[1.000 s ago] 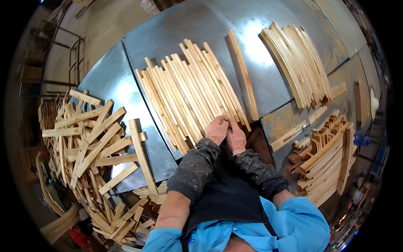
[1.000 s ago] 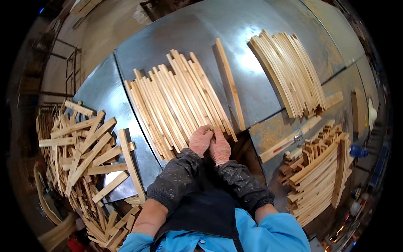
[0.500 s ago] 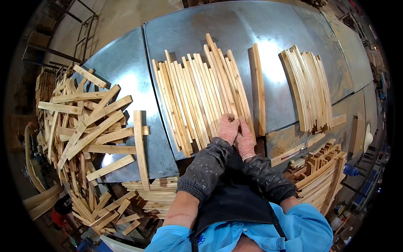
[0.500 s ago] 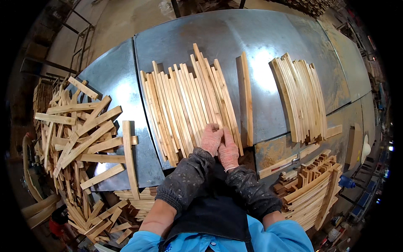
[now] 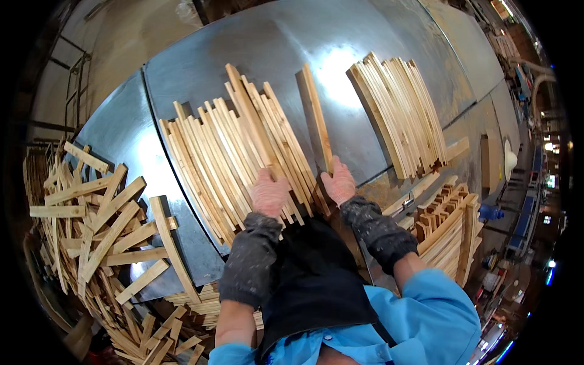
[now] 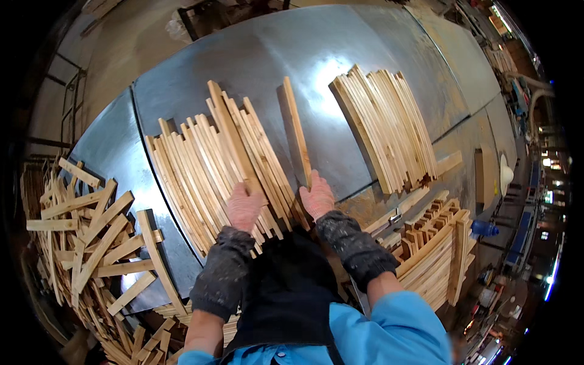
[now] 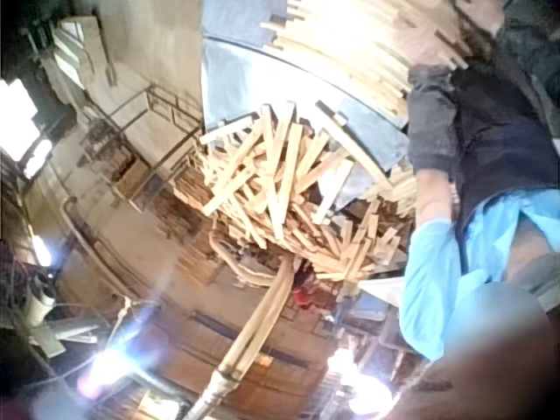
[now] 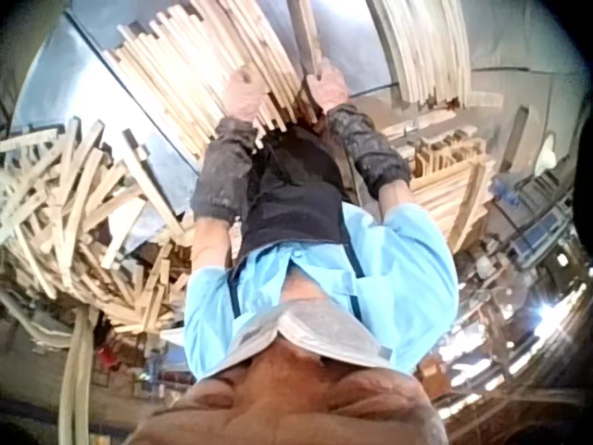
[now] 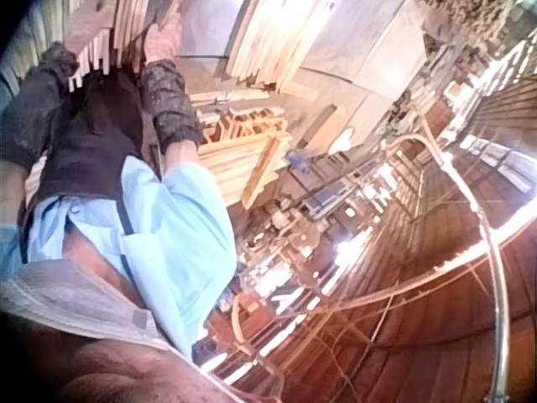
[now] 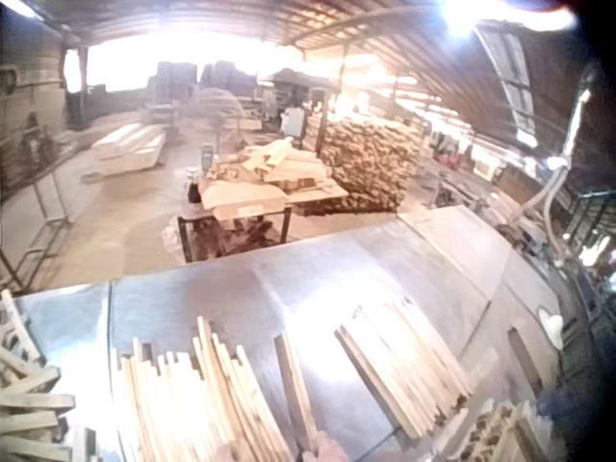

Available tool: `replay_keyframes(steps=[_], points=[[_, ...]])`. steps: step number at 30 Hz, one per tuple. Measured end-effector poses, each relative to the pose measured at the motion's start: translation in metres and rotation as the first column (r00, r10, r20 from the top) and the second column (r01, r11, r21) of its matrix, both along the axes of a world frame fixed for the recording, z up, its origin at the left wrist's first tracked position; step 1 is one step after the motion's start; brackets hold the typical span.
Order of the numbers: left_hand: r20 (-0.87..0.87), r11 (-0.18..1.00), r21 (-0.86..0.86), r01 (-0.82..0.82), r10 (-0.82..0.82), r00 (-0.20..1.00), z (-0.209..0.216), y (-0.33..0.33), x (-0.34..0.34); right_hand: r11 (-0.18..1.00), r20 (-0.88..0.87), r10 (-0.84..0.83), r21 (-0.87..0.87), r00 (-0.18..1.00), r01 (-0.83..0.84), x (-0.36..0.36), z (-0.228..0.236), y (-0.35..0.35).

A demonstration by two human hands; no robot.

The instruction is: The person gathers loose wooden planks from a metal table and arranges them into neat stacks. They repeatedly pick up planks, align them, and place them into growing piles on the table surface.

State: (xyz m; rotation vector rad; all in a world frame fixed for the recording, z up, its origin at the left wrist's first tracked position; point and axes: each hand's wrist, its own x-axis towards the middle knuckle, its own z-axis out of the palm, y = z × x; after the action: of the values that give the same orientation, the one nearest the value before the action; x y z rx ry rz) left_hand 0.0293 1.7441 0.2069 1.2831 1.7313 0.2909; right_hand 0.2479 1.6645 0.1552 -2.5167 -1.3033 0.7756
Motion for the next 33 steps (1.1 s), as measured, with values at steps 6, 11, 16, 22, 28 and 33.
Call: replay_keyframes(steps=[6, 11, 16, 22, 28, 33], points=[[-0.071, 0.993, 0.115, 0.031, -0.023, 0.997, 0.031, -0.051, -0.009, 0.997, -0.023, 0.038, 0.062, 0.999, -0.037, 0.034, -0.032, 0.012], [0.003, 0.988, 0.140, 0.067, -0.068, 0.998, 0.016, -0.083, 0.046, 0.990, -0.071, 0.126, 0.073, 0.989, -0.121, 0.035, -0.029, -0.007], [0.105, 0.992, 0.122, -0.018, 0.005, 0.994, 0.011, -0.087, 0.054, 0.977, -0.337, 0.181, -0.043, 0.924, -0.208, 0.017, -0.009, -0.048], [0.223, 0.972, 0.134, -0.193, 0.160, 0.962, 0.020, -0.072, 0.012, 0.957, -0.307, 0.214, -0.122, 0.927, -0.262, 0.008, -0.005, -0.066], [0.071, 0.946, 0.318, -0.060, 0.039, 0.997, 0.029, -0.064, 0.027, 0.997, -0.499, 0.030, 0.073, 0.866, 0.008, 0.046, -0.007, -0.038], [0.001, 0.962, 0.269, 0.045, -0.047, 0.999, 0.023, -0.046, 0.101, 0.951, -0.789, -0.048, 0.151, 0.612, 0.270, 0.082, 0.005, -0.002]])
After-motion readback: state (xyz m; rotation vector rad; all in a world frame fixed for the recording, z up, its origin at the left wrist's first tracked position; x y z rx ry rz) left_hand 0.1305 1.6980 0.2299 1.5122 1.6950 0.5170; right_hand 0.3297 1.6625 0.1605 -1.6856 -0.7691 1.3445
